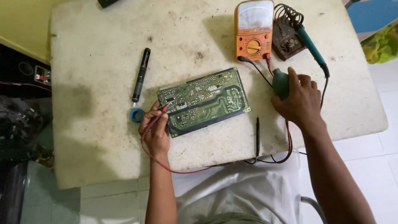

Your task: Using a multimeter and probes to test electrical points on a circuit board for diagnostic purposes.

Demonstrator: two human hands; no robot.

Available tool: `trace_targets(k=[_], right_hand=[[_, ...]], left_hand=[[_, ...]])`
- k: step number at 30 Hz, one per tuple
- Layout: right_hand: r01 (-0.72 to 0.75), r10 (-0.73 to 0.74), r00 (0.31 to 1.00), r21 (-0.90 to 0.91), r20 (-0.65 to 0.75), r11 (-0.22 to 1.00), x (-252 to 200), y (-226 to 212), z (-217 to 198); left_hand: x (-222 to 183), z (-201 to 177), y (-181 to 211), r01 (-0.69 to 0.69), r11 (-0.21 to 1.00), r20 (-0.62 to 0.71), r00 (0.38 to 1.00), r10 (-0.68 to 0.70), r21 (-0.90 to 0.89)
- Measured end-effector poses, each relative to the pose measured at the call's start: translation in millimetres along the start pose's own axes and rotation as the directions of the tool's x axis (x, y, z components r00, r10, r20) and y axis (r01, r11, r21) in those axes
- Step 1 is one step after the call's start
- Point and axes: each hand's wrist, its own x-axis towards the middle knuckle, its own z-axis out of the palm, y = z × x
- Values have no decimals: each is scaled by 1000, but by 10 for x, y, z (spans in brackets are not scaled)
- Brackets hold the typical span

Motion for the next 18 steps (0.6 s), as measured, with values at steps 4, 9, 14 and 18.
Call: trace_targets(k=[4, 9, 14, 18], right_hand=[[140, -136, 967, 6, -213, 990, -252, -67, 122], [419, -436, 780, -144, -448, 897, -822, -43, 262], [271, -267, 963, 188, -47, 944, -1253, -264, 350], [246, -236, 967, 110, -99, 963, -1364, -386, 343]], left_hand=[[-49, 92, 95, 29, 994, -45, 999, -25, 106], [-68, 207, 111, -80, 964, 8, 997, 80, 255], [-61, 223, 118, -127, 956, 87, 990, 107, 264], [-90, 197, 201, -99, 962, 129, 989, 68, 253]])
